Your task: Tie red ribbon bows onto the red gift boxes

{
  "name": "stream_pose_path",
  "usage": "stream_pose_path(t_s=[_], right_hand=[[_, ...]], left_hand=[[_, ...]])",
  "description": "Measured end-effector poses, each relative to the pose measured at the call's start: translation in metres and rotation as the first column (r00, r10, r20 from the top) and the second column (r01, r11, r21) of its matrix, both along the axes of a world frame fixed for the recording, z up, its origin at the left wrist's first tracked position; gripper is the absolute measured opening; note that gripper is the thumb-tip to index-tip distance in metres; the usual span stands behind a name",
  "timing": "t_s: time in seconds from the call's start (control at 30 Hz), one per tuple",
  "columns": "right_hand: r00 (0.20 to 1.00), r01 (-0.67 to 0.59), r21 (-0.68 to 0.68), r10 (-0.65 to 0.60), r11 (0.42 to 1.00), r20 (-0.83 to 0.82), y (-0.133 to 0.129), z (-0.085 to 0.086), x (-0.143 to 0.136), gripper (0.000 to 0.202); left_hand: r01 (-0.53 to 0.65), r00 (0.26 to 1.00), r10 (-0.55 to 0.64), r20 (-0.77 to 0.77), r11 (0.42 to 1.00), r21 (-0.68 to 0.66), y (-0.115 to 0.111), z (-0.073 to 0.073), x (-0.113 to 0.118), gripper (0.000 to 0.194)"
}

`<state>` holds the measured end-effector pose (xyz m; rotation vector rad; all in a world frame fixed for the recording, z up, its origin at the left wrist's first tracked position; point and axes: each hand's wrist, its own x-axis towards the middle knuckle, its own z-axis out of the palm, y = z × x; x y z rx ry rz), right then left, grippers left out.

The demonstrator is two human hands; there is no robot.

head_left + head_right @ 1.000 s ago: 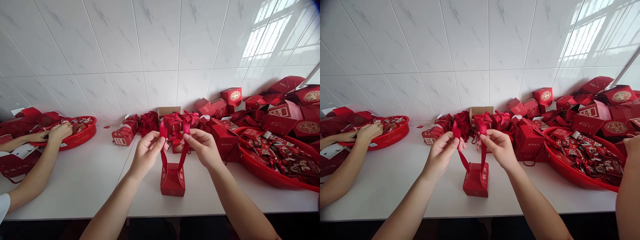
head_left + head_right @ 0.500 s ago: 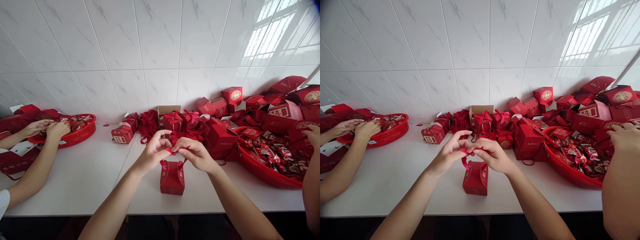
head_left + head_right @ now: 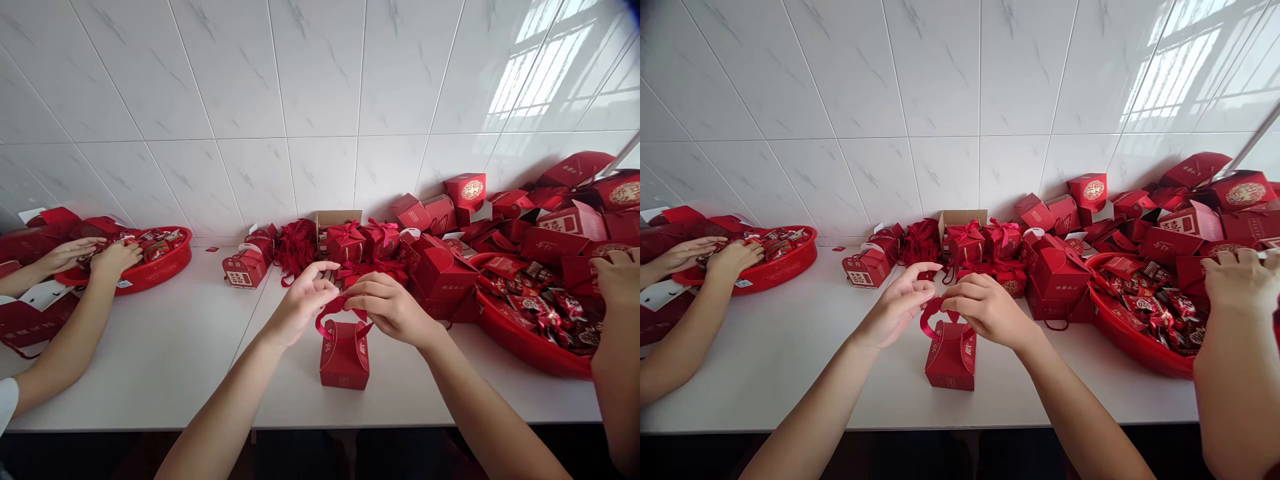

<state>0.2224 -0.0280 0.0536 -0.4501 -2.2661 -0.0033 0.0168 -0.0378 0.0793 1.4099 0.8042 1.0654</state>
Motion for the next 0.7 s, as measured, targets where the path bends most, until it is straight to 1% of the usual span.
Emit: stream_pose_path(t_s=[0.03,0.07,0.1,0.13,0.17,0.2,0.23,0.27,0.3,0.33,0.37,0.4,0.5,0.6,0.7], right_hand=[[0.999,-0.014,-0.007,0.014,1.0,-0.029,0.0,-0.002,0.0,0.03],[0.997,-0.031,-0.016,0.029,0.999,-0.069,0.001,-0.005,0.0,0.031],[0.992,-0.042,-0.025,0.039,0.999,-0.116,0.001,-0.008,-0.001,0.032],[0.984,-0.044,-0.028,0.039,0.999,-0.171,0.001,-0.011,-0.001,0.033],[0.973,-0.035,-0.033,0.027,0.999,-0.229,0.0,-0.015,-0.002,0.034],[0.958,-0.019,-0.044,0.006,0.999,-0.287,-0.001,-0.018,-0.002,0.035],[0.94,-0.001,-0.066,-0.022,0.998,-0.34,-0.003,-0.022,-0.002,0.035],[0.917,0.019,-0.1,-0.057,0.995,-0.394,-0.006,-0.027,-0.001,0.036],[0.89,0.038,-0.144,-0.099,0.989,-0.444,-0.009,-0.032,0.001,0.035],[0.864,0.056,-0.196,-0.146,0.979,-0.481,-0.012,-0.038,0.004,0.033],[0.841,0.076,-0.253,-0.198,0.965,-0.503,-0.016,-0.045,0.008,0.031],[0.822,0.1,-0.309,-0.253,0.946,-0.509,-0.02,-0.053,0.012,0.028],[0.784,0.197,-0.465,-0.423,0.863,-0.454,-0.033,-0.08,0.032,0.02],[0.727,0.34,-0.559,-0.588,0.756,-0.354,-0.045,-0.108,0.055,0.018],[0.643,0.489,-0.611,-0.73,0.623,-0.23,-0.056,-0.133,0.074,0.025]], left_hand=[[-0.039,0.999,0.041,-0.029,0.997,0.068,-0.002,-0.002,0.0,0.041],[-0.09,0.993,0.102,-0.064,0.982,0.167,-0.004,-0.004,0.001,0.042],[-0.144,0.978,0.181,-0.102,0.944,0.298,-0.005,-0.008,0.001,0.042],[-0.189,0.952,0.275,-0.133,0.873,0.45,-0.006,-0.012,0.002,0.04],[-0.214,0.917,0.372,-0.146,0.766,0.606,-0.006,-0.016,0.001,0.038],[-0.217,0.878,0.46,-0.135,0.633,0.743,-0.006,-0.021,0.001,0.036],[-0.206,0.84,0.533,-0.104,0.49,0.847,-0.004,-0.026,-0.001,0.034],[-0.192,0.804,0.591,-0.065,0.363,0.912,-0.002,-0.03,-0.004,0.032],[-0.189,0.771,0.637,-0.026,0.268,0.945,0.0,-0.035,-0.009,0.031],[-0.201,0.735,0.679,0.006,0.209,0.957,0.002,-0.039,-0.015,0.03],[-0.221,0.697,0.717,0.02,0.188,0.957,0.003,-0.044,-0.022,0.029],[-0.247,0.658,0.753,0.013,0.2,0.948,0.004,-0.048,-0.031,0.028],[-0.316,0.559,0.827,-0.067,0.286,0.905,0.003,-0.064,-0.061,0.022],[-0.317,0.475,0.866,-0.159,0.336,0.887,-0.005,-0.084,-0.09,0.008],[-0.321,0.398,0.882,-0.254,0.393,0.862,-0.013,-0.108,-0.113,0.005]])
